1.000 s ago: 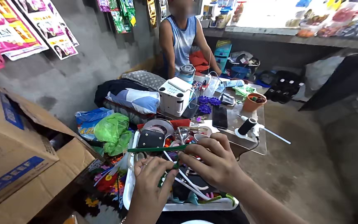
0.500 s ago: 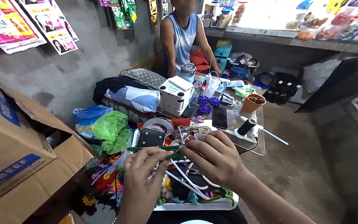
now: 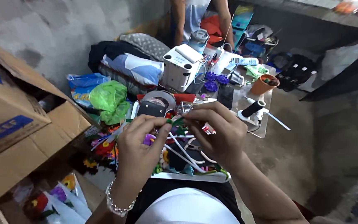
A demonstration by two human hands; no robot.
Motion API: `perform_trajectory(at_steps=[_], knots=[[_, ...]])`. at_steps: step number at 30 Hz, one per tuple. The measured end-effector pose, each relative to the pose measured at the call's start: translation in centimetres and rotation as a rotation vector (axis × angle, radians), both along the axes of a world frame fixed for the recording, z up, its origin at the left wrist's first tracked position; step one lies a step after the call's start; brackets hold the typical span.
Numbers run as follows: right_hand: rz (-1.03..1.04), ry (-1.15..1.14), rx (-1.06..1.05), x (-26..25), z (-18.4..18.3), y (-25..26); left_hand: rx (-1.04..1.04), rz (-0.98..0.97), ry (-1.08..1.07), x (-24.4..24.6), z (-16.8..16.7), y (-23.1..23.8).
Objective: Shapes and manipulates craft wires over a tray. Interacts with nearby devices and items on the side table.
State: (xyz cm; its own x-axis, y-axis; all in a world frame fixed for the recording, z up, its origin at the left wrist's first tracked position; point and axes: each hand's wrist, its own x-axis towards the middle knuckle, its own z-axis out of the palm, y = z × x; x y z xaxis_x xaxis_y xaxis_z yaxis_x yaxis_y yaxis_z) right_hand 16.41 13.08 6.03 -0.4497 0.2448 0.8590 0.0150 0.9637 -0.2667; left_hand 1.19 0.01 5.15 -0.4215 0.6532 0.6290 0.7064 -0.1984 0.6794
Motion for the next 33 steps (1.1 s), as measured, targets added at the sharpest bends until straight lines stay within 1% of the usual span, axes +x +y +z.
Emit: perform_trajectory(at_steps=[7, 10, 15, 23, 29, 33], knots=[[0.199, 0.137, -0.387, -0.5, -1.3, -0.2, 0.040, -0.153, -0.205, 0.3, -0.2, 0.4], [0.242, 0.175, -0.476, -0.7, -1.9, -0.3, 0.049, -0.171, -0.247, 0.5, -0.3, 0.6], [0.247, 0.206, -0.542, -1.0, -2.5, -1.1, 0.036, -0.181, -0.329, 1.1, -0.2, 0.7], [0.274, 0.226, -0.612, -1.2, -2.8, -2.2, 0.072, -0.143, -0.362, 1.7, -0.7, 1.0], [0.294, 0.266, -0.638, -1.5, -3.4, -2.8, 0.110, -0.156, -0.363, 1.8, -1.0, 1.3], [0.306, 0.295, -0.604, -1.8, -3.6, -3.0, 0.144, -0.198, -0.385, 1.6, -1.4, 1.6]])
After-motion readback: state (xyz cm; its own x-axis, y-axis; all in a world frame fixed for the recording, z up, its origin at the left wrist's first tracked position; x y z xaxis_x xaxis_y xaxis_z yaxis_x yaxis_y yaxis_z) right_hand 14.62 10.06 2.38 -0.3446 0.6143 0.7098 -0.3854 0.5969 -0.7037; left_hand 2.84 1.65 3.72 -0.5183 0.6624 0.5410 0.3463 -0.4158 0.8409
